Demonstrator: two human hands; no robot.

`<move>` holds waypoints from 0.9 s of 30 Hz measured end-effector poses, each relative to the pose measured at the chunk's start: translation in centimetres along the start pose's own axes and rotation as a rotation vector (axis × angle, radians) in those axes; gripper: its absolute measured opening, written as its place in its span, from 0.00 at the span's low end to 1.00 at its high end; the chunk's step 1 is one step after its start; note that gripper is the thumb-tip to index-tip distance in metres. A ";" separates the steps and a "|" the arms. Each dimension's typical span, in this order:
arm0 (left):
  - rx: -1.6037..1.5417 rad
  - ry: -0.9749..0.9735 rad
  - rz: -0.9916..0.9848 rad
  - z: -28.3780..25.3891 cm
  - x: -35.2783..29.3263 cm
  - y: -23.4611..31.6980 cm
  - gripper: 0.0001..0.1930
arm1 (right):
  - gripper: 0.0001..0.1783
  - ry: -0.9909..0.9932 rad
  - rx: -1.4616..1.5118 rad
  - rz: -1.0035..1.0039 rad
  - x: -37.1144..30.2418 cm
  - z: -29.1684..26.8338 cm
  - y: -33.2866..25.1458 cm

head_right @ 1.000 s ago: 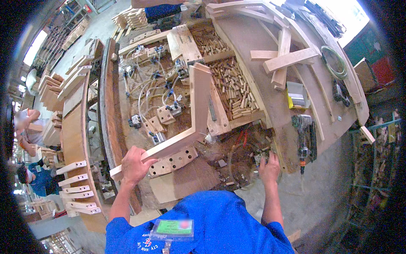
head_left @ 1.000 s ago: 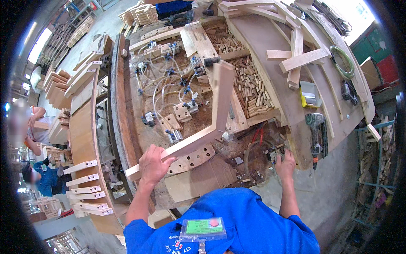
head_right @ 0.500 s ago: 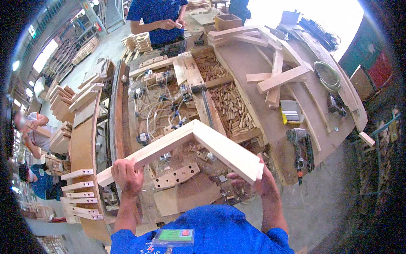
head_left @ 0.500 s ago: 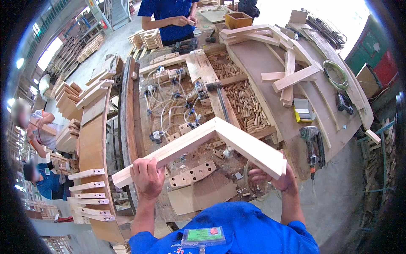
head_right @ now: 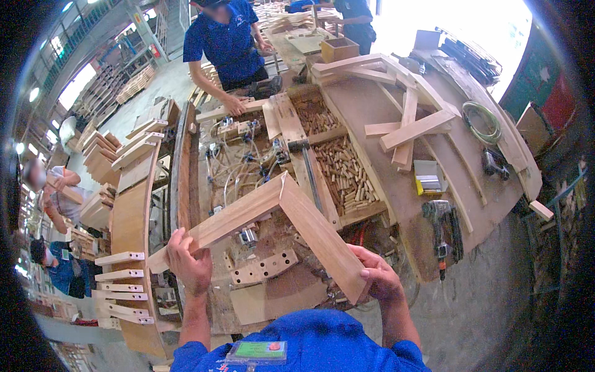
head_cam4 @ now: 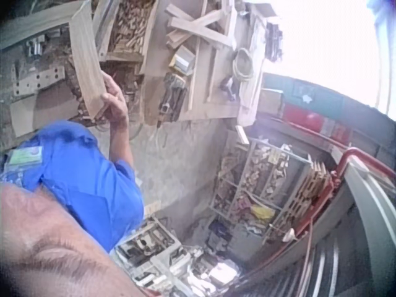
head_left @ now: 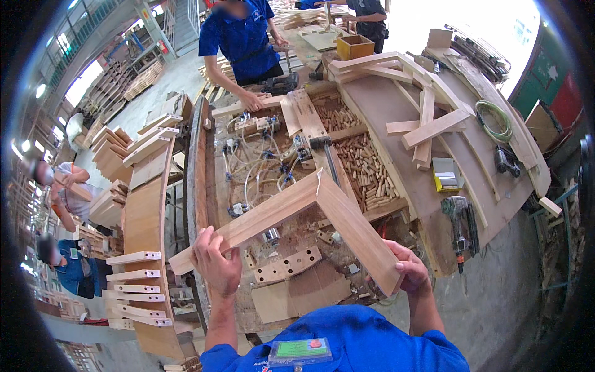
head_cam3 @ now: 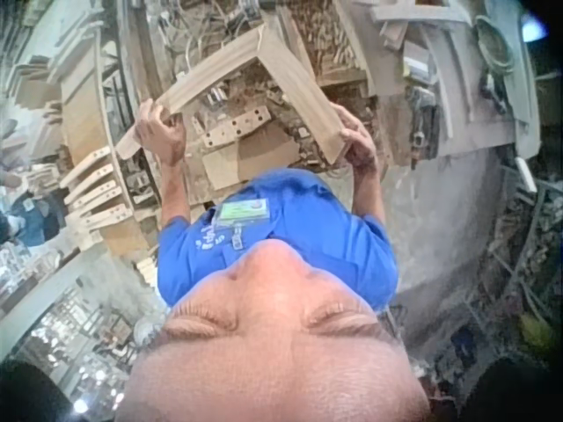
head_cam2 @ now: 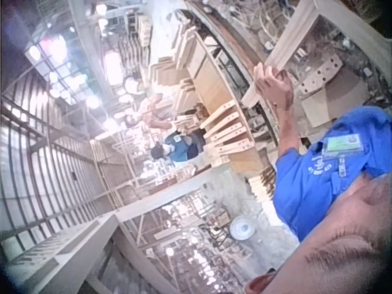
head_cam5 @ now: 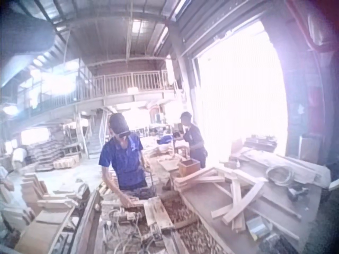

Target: The person assembles wooden frames by inserting dowels into pre-drilled holes and using a pneumatic nail gun to fasten the pieces. The person repeatedly picks up wooden parts, aligns them, and secures them on a jig before moving the completed frames aside.

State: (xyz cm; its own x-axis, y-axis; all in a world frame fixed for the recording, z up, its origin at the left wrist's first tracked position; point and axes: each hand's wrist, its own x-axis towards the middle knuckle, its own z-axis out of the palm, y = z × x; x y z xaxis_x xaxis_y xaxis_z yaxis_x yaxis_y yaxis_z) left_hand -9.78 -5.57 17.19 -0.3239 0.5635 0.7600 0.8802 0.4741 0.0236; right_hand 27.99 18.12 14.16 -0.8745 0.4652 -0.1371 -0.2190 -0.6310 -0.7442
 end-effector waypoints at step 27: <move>-0.405 -0.406 0.020 2.8 2.7 6.4 0.38 | 0.43 0.497 -1.161 -0.215 -0.8 -1.5 -8.4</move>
State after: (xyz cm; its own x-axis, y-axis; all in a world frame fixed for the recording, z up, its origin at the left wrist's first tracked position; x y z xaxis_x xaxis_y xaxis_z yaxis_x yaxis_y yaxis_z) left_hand -6.04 0.86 17.59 -0.3430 0.8222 0.4543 0.9242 0.2088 0.3199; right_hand 31.22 23.96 19.51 -0.5588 0.8292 0.0149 0.3887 0.2777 -0.8785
